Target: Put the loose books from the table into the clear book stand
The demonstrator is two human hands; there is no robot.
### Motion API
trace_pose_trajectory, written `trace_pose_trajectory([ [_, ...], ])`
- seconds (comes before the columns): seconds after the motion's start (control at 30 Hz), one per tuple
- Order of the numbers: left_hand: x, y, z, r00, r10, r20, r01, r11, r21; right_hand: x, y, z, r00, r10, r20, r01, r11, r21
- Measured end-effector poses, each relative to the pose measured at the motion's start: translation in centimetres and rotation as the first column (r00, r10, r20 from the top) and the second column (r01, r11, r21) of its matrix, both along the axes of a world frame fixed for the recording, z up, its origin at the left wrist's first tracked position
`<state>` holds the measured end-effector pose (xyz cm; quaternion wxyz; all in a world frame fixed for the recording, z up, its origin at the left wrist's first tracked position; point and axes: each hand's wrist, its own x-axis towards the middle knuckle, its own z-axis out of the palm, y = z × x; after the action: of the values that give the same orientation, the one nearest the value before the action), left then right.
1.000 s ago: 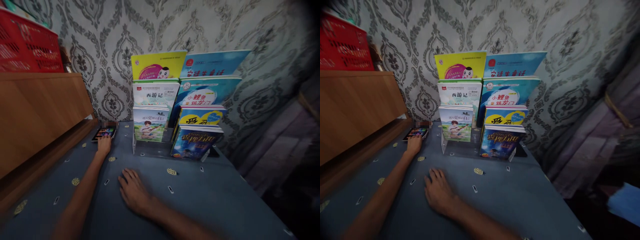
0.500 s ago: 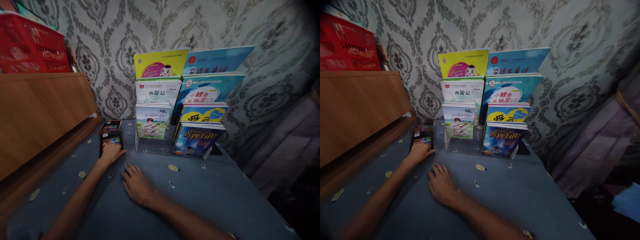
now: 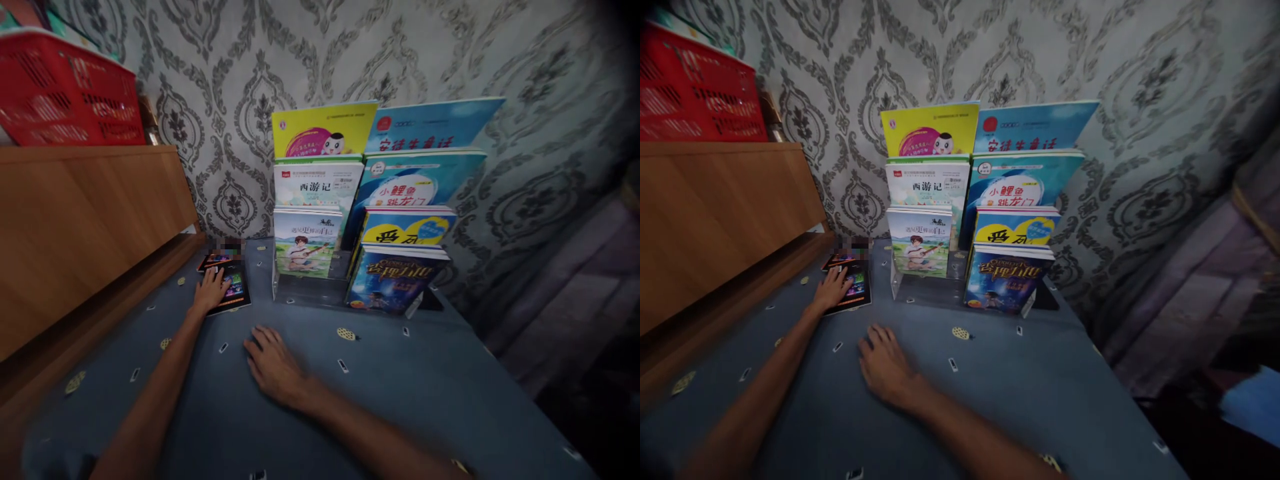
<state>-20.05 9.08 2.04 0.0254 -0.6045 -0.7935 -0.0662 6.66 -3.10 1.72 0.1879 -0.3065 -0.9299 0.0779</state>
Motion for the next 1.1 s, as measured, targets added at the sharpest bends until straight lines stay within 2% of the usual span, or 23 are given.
trace_pose_trajectory([
  [0.17, 1.6, -2.0, 0.1, 1.0, 0.016, -0.012, -0.017, 1.0, -0.019, 0.2, 0.1, -0.2, 0.994, 0.038, -0.1, -0.034, 0.999, 0.04],
  [0.33, 5.2, -6.3, 0.4, 0.997, 0.005, -0.077, -0.01, 0.998, -0.07, 1.0, -0.1, -0.1, 0.968, 0.09, -0.233, -0.068, 0.992, 0.103],
  [0.43, 7.7, -9.4, 2.2, 0.979, -0.066, -0.192, 0.056, 0.997, -0.06, 2.3, -0.6, 0.0, 0.952, 0.157, -0.261, -0.13, 0.985, 0.116],
  [0.5, 8.9, -10.8, 3.8, 0.974, -0.114, -0.195, 0.09, 0.988, -0.129, 3.5, -1.0, 0.0, 0.945, 0.173, -0.277, -0.147, 0.983, 0.11],
  [0.57, 9.2, -11.5, 5.3, 0.976, -0.126, -0.178, 0.098, 0.983, -0.156, 4.9, -1.3, -0.1, 0.946, 0.154, -0.285, -0.134, 0.987, 0.088],
  [0.63, 9.0, -11.4, 5.8, 0.982, -0.099, -0.161, 0.084, 0.992, -0.099, 6.4, -1.5, -0.4, 0.951, 0.113, -0.289, -0.098, 0.993, 0.064],
  [0.7, 8.5, -10.9, 5.3, 0.98, -0.134, -0.147, 0.131, 0.991, -0.027, 7.9, -1.6, -0.7, 0.954, 0.056, -0.294, -0.048, 0.998, 0.034],
  [0.8, 8.2, -10.5, 3.1, 0.963, -0.241, -0.118, 0.247, 0.969, 0.034, 9.7, -1.5, -1.1, 0.95, -0.025, -0.311, 0.021, 1.0, -0.018],
  [0.9, 8.7, -10.8, 1.4, 0.96, -0.245, -0.137, 0.258, 0.963, 0.08, 10.7, -1.4, -1.1, 0.937, -0.056, -0.345, 0.038, 0.998, -0.059],
  [1.0, 9.3, -11.5, 1.2, 0.957, -0.233, -0.172, 0.252, 0.963, 0.094, 11.0, -1.1, -0.9, 0.922, -0.073, -0.381, 0.049, 0.996, -0.072],
  [1.1, 9.7, -11.7, 1.3, 0.953, -0.256, -0.163, 0.278, 0.953, 0.125, 11.0, -0.9, -0.8, 0.914, -0.12, -0.388, 0.113, 0.993, -0.041],
])
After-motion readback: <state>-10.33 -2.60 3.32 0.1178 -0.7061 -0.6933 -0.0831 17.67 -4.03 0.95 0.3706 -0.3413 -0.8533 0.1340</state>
